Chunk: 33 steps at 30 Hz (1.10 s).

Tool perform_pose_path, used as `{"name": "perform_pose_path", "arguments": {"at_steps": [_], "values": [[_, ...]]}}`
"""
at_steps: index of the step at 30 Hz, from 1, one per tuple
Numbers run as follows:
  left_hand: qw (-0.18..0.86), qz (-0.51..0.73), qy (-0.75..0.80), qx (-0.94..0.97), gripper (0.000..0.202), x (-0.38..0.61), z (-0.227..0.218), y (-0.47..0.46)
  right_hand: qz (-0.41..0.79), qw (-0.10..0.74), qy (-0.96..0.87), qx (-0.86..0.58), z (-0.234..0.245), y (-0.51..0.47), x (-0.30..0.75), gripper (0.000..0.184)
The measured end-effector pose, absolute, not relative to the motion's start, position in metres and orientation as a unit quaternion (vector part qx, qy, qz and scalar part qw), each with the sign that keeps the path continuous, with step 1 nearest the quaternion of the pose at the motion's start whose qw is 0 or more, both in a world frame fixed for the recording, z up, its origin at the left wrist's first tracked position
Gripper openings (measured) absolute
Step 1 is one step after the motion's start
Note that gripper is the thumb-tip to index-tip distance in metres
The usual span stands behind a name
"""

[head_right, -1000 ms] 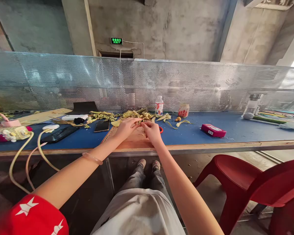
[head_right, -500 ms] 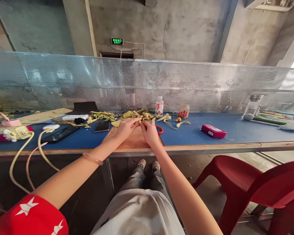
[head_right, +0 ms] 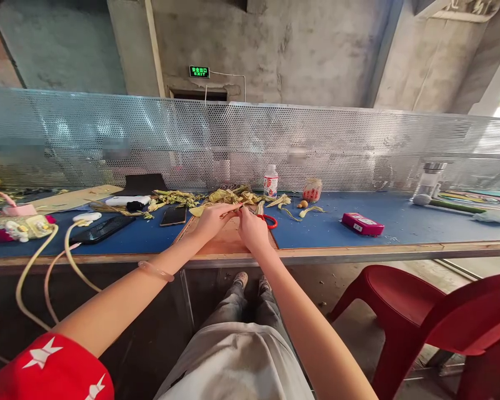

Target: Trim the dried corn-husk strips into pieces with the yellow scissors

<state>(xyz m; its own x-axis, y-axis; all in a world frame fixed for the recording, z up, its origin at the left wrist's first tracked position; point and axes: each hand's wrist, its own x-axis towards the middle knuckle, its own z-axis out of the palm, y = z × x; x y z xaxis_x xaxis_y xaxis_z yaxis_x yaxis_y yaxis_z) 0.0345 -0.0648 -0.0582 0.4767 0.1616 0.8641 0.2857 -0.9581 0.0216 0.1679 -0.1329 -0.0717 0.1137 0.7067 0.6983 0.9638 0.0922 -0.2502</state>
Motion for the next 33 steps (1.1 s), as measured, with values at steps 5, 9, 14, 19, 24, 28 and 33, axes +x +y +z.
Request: {"name": "perform_pose_path", "arguments": {"at_steps": [5, 9, 14, 19, 24, 28, 33], "values": [[0.057, -0.496, -0.163, -0.851, 0.036, 0.0342, -0.0579, -0.0660, -0.182, 0.359, -0.644, -0.650, -0.0700, -0.1347, 0.1679, 0.030], [0.055, -0.491, -0.165, -0.854, 0.028, 0.0344, -0.0589, -0.0656, -0.182, 0.361, -0.645, -0.648, -0.0702, -0.1349, 0.1681, 0.031], [0.059, -0.501, -0.151, -0.850, 0.025, 0.0355, -0.0584, -0.0667, -0.179, 0.378, -0.645, -0.639, -0.0704, -0.1344, 0.1682, 0.031], [0.060, -0.519, -0.131, -0.843, 0.019, 0.0355, -0.0568, -0.0683, -0.167, 0.406, -0.655, -0.615, -0.0696, -0.1356, 0.1686, 0.032], [0.060, -0.531, -0.115, -0.837, 0.015, 0.0345, -0.0561, -0.0698, -0.153, 0.436, -0.667, -0.584, -0.0691, -0.1367, 0.1695, 0.032], [0.059, -0.539, -0.116, -0.832, 0.014, 0.0344, -0.0564, -0.0701, -0.143, 0.457, -0.673, -0.564, -0.0700, -0.1363, 0.1698, 0.032], [0.057, -0.547, -0.128, -0.825, 0.013, 0.0347, -0.0565, -0.0694, -0.121, 0.484, -0.673, -0.546, -0.0712, -0.1348, 0.1695, 0.031]]}}
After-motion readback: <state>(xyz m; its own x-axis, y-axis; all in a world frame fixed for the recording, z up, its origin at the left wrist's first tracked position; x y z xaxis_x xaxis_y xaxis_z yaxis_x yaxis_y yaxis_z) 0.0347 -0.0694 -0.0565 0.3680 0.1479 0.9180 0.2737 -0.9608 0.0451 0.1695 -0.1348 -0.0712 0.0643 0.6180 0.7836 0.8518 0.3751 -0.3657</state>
